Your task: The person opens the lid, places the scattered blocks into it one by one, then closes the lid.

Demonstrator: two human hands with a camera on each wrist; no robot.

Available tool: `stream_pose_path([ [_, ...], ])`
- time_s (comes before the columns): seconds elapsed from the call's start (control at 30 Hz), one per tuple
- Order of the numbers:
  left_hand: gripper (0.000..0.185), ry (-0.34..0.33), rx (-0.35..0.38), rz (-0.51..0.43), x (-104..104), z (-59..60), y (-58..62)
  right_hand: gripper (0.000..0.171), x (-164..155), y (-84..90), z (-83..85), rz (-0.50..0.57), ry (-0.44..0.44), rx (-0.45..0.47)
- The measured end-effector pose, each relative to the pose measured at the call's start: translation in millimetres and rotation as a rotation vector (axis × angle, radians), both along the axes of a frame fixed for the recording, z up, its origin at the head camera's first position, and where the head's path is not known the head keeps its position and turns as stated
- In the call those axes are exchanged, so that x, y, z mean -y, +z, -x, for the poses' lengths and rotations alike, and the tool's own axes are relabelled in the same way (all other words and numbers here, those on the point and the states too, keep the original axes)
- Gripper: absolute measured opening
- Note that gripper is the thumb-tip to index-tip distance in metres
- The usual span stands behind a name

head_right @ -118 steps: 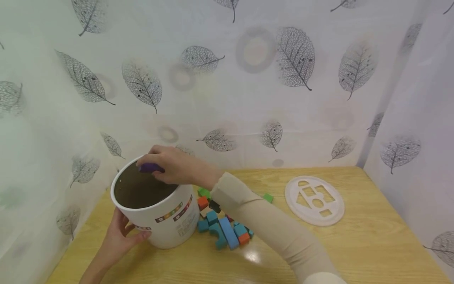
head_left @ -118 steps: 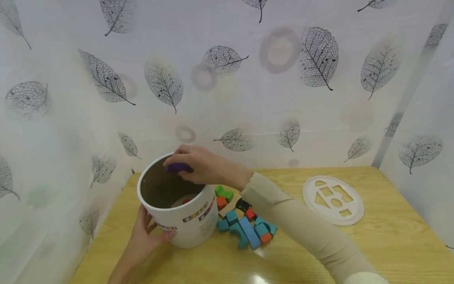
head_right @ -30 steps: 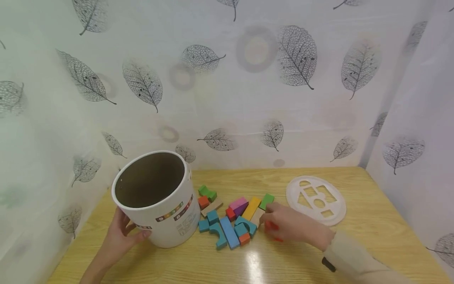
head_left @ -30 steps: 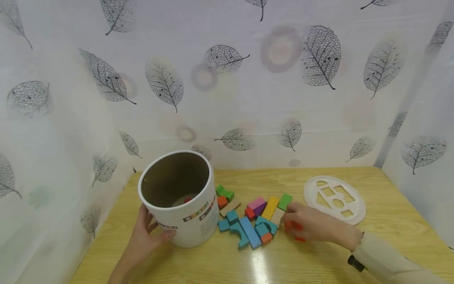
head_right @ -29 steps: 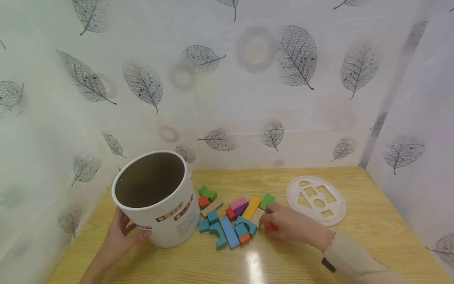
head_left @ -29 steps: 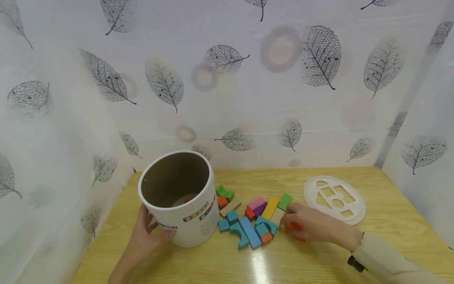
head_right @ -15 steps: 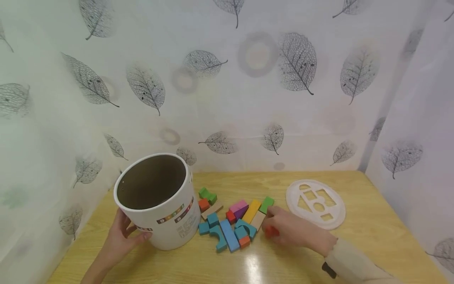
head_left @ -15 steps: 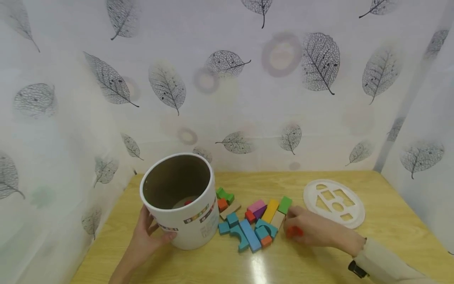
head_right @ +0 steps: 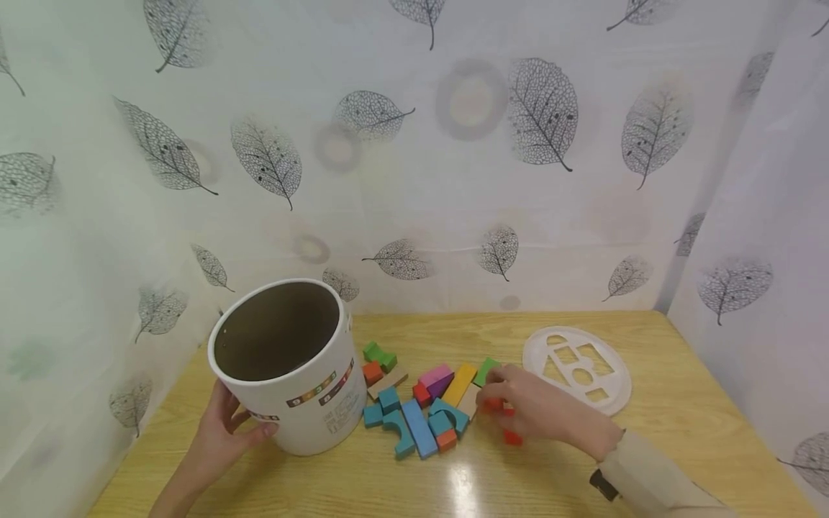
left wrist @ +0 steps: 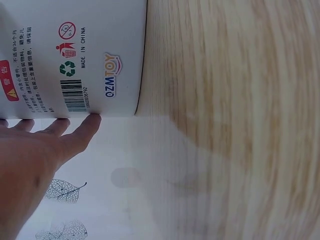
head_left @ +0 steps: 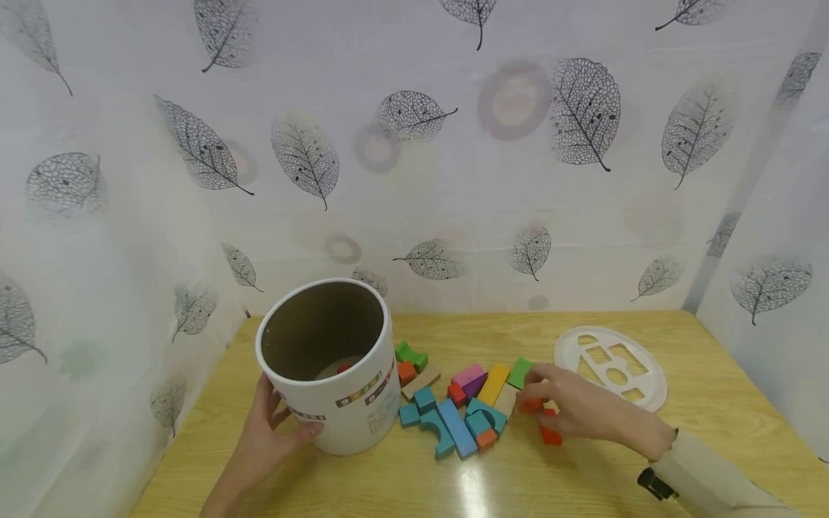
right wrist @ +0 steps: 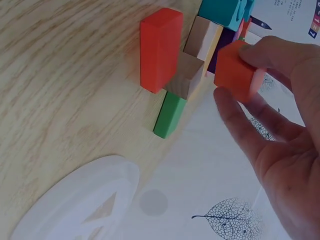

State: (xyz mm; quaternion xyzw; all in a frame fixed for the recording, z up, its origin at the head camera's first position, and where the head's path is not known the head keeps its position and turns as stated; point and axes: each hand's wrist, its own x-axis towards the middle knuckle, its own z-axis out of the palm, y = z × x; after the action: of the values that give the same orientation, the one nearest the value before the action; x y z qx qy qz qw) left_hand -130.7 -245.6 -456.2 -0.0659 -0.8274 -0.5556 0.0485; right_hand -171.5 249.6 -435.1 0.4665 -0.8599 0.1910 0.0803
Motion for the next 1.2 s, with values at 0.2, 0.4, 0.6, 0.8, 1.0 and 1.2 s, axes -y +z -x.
stream_pose_path([
  [0.2,0.123,0.011,-0.002,0.02,0,-0.1,0.0,0.035,1,0.1,4.5,0.048,0.041,0.003],
  [0.4,0.122,0.009,-0.011,0.039,0,0.7,-0.8,0.038,3,-1.9,9.0,0.091,0.084,-0.063],
  [0.6,0.123,0.005,-0.006,0.026,1,0.8,0.1,0.022,5,-2.1,12.9,0.139,0.102,-0.098],
  [0.8,0.123,0.002,-0.019,0.044,-1,1.7,-0.8,0.024,12,3.1,19.7,0.203,0.1,-0.191],
  [1.0,0.122,-0.011,-0.016,0.005,0,1.1,-0.3,0.027,32,17.6,30.1,0.263,0.115,-0.269],
  [1.2,0.122,-0.009,-0.014,0.0,1,0.2,0.4,0.017,50,30.4,41.0,0.309,0.147,-0.286],
])
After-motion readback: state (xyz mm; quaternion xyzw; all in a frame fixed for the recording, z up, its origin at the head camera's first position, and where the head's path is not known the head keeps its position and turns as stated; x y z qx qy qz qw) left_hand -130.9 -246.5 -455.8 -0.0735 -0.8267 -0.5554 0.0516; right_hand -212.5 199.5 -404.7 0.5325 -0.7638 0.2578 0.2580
